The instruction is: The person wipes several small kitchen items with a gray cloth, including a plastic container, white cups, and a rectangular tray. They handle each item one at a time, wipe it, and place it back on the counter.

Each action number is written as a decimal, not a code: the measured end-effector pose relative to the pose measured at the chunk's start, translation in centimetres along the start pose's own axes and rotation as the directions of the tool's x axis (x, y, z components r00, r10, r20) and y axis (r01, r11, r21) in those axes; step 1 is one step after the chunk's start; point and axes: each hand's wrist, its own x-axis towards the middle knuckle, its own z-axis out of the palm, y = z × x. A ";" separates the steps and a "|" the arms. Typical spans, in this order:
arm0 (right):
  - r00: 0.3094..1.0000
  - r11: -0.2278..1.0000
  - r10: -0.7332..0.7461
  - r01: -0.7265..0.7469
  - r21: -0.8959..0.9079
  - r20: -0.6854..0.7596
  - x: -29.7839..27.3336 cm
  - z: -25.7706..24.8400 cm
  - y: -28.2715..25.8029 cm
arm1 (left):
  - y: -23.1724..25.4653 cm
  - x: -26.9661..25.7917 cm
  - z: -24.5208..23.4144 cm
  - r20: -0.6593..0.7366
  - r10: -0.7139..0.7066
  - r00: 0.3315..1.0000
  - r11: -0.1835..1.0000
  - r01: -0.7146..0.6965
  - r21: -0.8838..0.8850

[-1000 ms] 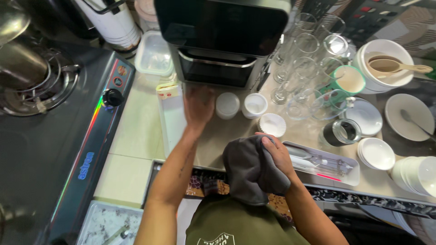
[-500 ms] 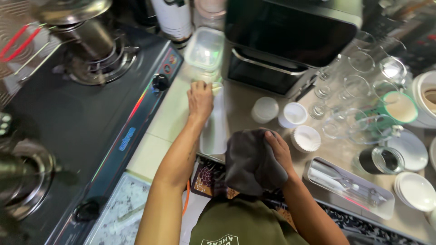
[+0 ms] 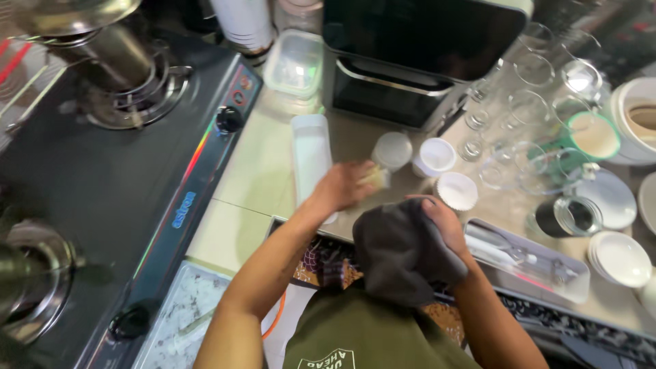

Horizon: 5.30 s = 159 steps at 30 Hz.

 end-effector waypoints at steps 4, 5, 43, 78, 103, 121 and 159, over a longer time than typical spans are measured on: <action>0.997 0.997 -0.075 0.074 -0.031 -0.027 -1.6 -1.7 -0.8 | 0.0 1.4 5.1 -0.101 0.156 0.983 0.975 -0.170 -0.145; 0.996 0.996 -0.081 0.080 -0.031 -0.046 -1.9 -1.9 -0.9 | -0.1 1.7 5.9 -0.119 0.165 0.979 0.975 -0.180 -0.130; 0.978 0.985 -0.172 0.172 -0.012 -0.115 -24.0 -15.8 -1.2 | 26.7 -7.0 12.0 0.022 0.457 0.889 0.746 -0.369 -0.555; 0.996 0.891 -0.051 0.009 0.453 0.080 -21.9 -2.0 5.5 | 6.4 -15.0 -3.9 -0.626 -0.434 0.648 0.901 0.317 -0.296; 0.620 -0.055 -0.777 -0.242 -0.969 -0.111 -41.4 -14.3 0.2 | 33.0 -9.6 19.2 0.007 0.405 0.914 0.548 -0.237 -0.802; 0.831 0.922 -0.322 0.384 0.050 -0.453 -33.5 -15.7 4.7 | 33.1 -11.9 21.7 0.553 0.459 0.695 -0.154 0.675 -0.721; 0.982 0.886 -0.169 0.187 -0.424 0.080 -9.1 6.3 9.7 | 11.5 -19.6 2.7 -0.134 -0.294 0.946 0.343 -0.027 -0.939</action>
